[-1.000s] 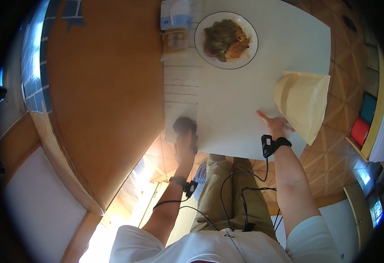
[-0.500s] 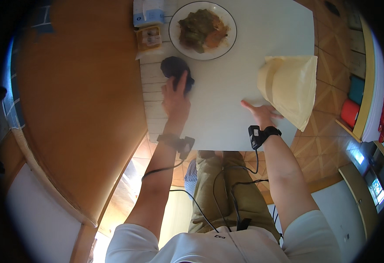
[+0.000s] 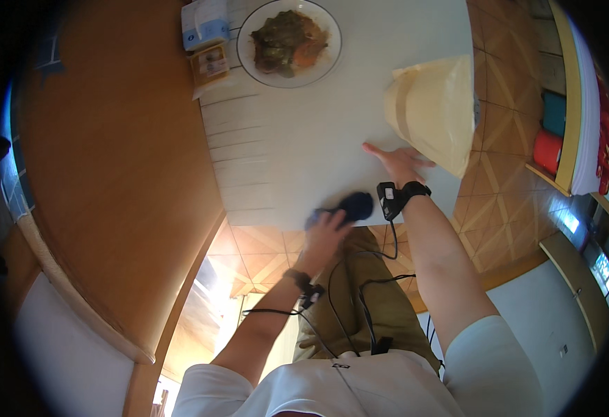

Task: The person disposes of a plastic bag into a trash bin, then wipes a wooden windowsill and a white table using a blue cloth. The person also folds a blue shirt on the table.

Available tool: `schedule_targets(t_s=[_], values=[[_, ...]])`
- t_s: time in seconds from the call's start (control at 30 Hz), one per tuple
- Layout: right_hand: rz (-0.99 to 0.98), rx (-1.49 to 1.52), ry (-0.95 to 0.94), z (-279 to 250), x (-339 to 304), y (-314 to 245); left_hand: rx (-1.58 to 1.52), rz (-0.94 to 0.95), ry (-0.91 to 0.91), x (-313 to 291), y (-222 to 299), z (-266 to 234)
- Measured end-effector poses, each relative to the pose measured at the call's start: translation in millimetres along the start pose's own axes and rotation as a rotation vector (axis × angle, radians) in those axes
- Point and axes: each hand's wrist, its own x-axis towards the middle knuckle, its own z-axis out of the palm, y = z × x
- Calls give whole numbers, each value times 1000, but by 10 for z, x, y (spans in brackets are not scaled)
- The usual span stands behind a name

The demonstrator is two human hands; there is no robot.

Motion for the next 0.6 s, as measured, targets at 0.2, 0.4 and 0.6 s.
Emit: schedule_targets(t_s=[0.2, 0.4, 0.6], values=[[-316, 457, 249, -17, 64, 684, 80, -448, 349, 378, -413, -578], [-236, 752, 208, -69, -51, 2438, 21, -617, 328, 1423, 667, -285], [126, 901, 85, 86, -227, 3784, -79, -279, 74, 2227, 2247, 532]])
